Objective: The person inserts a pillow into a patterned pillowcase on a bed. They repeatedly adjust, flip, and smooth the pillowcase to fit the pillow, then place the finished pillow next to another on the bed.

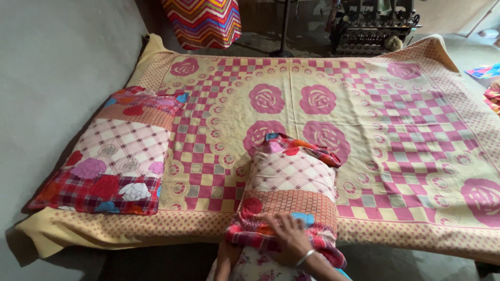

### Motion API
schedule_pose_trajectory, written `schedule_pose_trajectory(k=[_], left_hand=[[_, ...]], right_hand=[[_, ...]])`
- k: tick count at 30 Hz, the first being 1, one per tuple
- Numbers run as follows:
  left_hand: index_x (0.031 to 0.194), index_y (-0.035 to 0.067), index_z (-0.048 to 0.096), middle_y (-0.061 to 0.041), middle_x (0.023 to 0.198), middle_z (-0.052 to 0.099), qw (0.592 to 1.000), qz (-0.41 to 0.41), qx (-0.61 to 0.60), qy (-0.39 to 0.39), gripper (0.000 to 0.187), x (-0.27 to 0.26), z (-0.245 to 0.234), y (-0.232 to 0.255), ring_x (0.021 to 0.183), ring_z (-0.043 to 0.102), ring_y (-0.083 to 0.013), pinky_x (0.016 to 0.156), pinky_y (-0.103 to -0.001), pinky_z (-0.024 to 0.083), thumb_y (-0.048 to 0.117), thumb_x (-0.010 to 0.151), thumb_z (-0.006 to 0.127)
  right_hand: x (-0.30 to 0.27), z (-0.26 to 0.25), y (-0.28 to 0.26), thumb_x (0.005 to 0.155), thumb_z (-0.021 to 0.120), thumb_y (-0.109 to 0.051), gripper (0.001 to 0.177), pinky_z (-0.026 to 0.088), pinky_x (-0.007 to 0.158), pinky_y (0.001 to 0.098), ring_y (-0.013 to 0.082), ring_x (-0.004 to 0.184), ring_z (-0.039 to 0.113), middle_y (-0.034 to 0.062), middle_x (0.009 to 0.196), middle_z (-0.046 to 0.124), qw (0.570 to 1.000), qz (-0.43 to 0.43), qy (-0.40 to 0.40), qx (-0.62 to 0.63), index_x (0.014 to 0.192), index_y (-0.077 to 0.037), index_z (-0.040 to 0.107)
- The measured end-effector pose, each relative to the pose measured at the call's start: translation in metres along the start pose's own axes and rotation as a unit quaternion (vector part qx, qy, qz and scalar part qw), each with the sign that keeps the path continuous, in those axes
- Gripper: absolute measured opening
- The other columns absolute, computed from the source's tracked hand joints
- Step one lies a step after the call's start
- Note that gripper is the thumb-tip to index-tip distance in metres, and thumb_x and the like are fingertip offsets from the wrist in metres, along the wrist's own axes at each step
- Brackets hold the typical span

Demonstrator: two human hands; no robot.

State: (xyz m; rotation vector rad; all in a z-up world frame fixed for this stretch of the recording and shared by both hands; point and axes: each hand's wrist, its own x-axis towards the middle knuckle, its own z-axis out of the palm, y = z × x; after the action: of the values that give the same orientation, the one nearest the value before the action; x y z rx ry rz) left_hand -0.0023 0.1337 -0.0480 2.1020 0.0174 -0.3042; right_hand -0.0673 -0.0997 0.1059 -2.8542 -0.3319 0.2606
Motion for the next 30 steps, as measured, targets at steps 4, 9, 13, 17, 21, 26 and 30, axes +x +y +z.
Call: schedule_pose_trajectory(k=[4, 9, 13, 17, 21, 26, 30], left_hand=[[0.140, 0.005, 0.053, -0.016, 0.108, 0.076, 0.985, -0.017, 0.051, 0.162, 0.069, -0.026, -0.024, 0.011, 0.098, 0.072, -0.0339, 0.091, -0.049, 0.050, -0.005, 0.072, 0.063], [0.142, 0.003, 0.050, -0.017, 0.106, 0.077, 0.867, 0.420, 0.183, 0.195, 0.076, -0.009, -0.031, 0.032, 0.096, 0.073, -0.0345, 0.090, -0.049, 0.050, -0.011, 0.069, 0.063], [0.119, 0.016, 0.061, -0.017, 0.112, 0.075, 0.882, 0.433, 0.187, 0.002, 0.062, 0.017, -0.031, 0.043, 0.107, 0.073, -0.0356, 0.094, -0.044, 0.053, -0.015, 0.064, 0.060], [0.113, 0.015, 0.059, -0.015, 0.105, 0.075, 0.917, 0.274, 0.255, -0.140, 0.048, -0.015, -0.036, 0.044, 0.101, 0.070, -0.0364, 0.084, -0.047, 0.049, -0.006, 0.071, 0.069], [0.111, 0.015, 0.057, -0.013, 0.093, 0.073, 0.931, 0.203, 0.261, -0.156, 0.042, -0.051, -0.040, 0.055, 0.098, 0.067, -0.0369, 0.087, -0.046, 0.048, 0.002, 0.074, 0.073], [0.104, 0.006, 0.062, -0.016, 0.095, 0.070, 0.896, 0.372, 0.240, -0.007, 0.051, -0.047, -0.050, 0.055, 0.090, 0.067, -0.0405, 0.071, -0.048, 0.046, -0.004, 0.054, 0.070], [0.095, 0.006, 0.068, -0.015, 0.087, 0.068, 0.862, 0.420, 0.283, 0.018, 0.035, -0.038, -0.059, 0.017, 0.085, 0.066, -0.0367, 0.073, -0.047, 0.049, 0.003, 0.060, 0.069]], right_hand=[[-0.030, 0.002, 0.060, 0.069, 0.088, -0.066, 0.125, 0.032, 0.104, 0.0645, 0.0304, 0.133, 0.043, 0.0108, 0.149, 0.041, 0.988, 0.148, -0.051, 0.010, 0.162, -0.024, 0.017], [-0.052, 0.052, 0.130, 0.090, 0.068, -0.031, 0.041, 0.055, 0.087, 0.0438, 0.0296, 0.107, 0.068, 0.0099, 0.110, 0.072, 0.988, 0.004, 0.071, 0.136, 0.127, -0.018, 0.057], [-0.053, 0.099, 0.144, 0.096, 0.057, -0.019, 0.033, 0.054, 0.075, 0.0447, 0.0339, 0.086, 0.072, 0.0184, 0.090, 0.071, 0.968, 0.035, 0.022, 0.246, 0.129, -0.014, 0.059], [-0.089, 0.129, 0.142, 0.092, 0.061, -0.016, 0.047, 0.055, 0.069, 0.0474, 0.0396, 0.077, 0.071, 0.0230, 0.084, 0.070, 0.974, -0.079, -0.055, 0.205, 0.139, -0.012, 0.056], [-0.106, 0.117, 0.139, 0.092, 0.067, -0.017, 0.045, 0.055, 0.070, 0.0476, 0.0385, 0.082, 0.072, 0.0197, 0.087, 0.072, 0.965, -0.086, -0.053, 0.240, 0.136, -0.014, 0.058], [-0.103, 0.079, 0.137, 0.083, 0.075, -0.022, 0.056, 0.055, 0.073, 0.0487, 0.0372, 0.086, 0.071, 0.0142, 0.088, 0.074, 0.986, 0.029, -0.111, 0.124, 0.136, -0.020, 0.055], [-0.119, 0.086, 0.143, 0.083, 0.075, -0.029, 0.048, 0.057, 0.074, 0.0471, 0.0326, 0.085, 0.073, 0.0072, 0.090, 0.076, 0.990, 0.020, -0.080, 0.113, 0.129, -0.024, 0.062]])
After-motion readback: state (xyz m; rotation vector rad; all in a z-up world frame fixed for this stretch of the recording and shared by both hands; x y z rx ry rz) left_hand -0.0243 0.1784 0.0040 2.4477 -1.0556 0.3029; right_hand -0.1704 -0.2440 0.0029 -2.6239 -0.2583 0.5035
